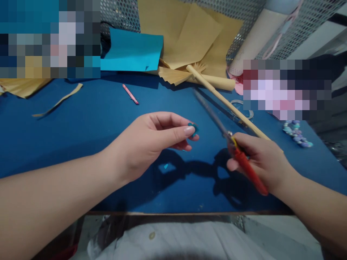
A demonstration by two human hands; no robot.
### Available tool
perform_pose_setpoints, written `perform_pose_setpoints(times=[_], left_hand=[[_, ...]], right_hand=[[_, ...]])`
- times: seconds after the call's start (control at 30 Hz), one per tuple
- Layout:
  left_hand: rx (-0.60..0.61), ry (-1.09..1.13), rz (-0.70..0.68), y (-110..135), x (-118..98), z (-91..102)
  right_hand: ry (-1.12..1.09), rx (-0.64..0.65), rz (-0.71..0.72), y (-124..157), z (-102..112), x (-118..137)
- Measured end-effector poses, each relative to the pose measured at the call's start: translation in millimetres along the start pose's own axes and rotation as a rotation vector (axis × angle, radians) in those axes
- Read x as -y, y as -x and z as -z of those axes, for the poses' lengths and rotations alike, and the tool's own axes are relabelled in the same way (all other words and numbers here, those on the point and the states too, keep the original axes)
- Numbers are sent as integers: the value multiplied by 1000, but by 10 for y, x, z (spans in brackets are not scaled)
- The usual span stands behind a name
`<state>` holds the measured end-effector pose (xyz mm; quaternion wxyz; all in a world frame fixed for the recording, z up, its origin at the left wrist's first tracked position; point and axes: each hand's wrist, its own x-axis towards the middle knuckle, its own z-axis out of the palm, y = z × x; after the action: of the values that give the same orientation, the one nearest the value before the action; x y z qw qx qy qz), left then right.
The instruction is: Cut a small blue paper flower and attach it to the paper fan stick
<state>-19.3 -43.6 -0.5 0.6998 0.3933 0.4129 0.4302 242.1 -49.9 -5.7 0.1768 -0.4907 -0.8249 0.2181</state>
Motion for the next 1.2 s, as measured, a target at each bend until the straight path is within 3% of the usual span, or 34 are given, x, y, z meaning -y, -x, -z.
perform_pose_setpoints(times=[0.1,0.23,0.57,0.93,1.2], left_hand=[[1,16,15,0,0,3],[-17,-2,-3,2,-6,1],[-25,17,-20,-9,-26,-2],[-15,-51,-109,21,-23,-18],[62,-139,-230,15,31,20]], right_hand=[[-86,-38,1,-3,17,-79],[33,-102,53,7,16,-163],[62,-8,72,20,11,-149],[275,30,138,9,-14,11],[285,-16,210,18,-23,4]])
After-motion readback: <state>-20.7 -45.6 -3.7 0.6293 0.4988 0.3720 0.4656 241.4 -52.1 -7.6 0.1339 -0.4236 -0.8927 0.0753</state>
